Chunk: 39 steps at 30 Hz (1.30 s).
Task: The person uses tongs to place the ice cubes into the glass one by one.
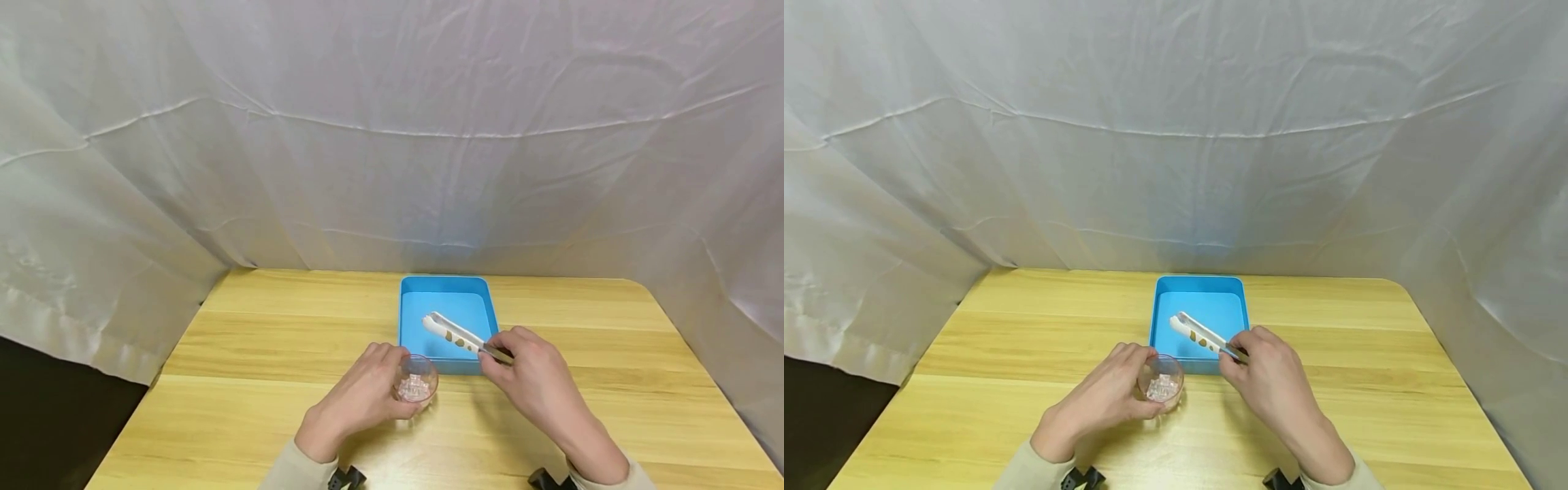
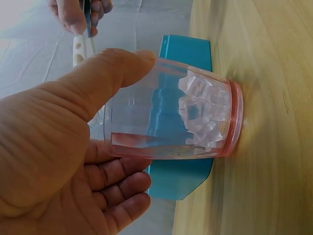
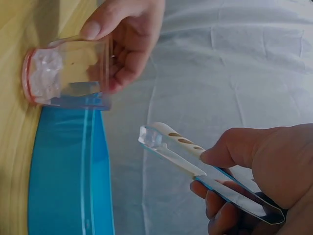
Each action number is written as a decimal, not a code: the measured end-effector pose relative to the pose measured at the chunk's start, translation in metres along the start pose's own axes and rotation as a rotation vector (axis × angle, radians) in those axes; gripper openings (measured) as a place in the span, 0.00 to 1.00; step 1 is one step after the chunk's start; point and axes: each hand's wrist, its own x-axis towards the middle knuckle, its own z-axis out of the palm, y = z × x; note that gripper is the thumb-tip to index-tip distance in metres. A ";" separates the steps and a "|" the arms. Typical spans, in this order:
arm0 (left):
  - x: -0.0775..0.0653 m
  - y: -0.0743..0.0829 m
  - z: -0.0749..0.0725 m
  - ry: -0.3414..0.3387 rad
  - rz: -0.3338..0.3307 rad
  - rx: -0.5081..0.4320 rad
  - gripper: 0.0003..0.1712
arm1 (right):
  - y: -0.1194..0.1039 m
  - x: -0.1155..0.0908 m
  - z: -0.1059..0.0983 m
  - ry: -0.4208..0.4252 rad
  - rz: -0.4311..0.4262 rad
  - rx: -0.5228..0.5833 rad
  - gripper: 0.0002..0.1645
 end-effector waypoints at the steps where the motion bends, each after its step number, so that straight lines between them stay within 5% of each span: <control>1: 0.000 0.000 0.000 0.000 0.001 0.003 0.41 | 0.000 -0.001 -0.002 -0.002 -0.008 -0.002 0.03; 19: -0.001 -0.003 -0.002 0.010 0.003 0.014 0.41 | -0.009 -0.016 -0.015 -0.110 -0.101 -0.016 0.06; 39: -0.001 -0.004 -0.001 0.041 0.031 0.020 0.36 | -0.009 -0.018 -0.008 -0.066 -0.198 -0.080 0.08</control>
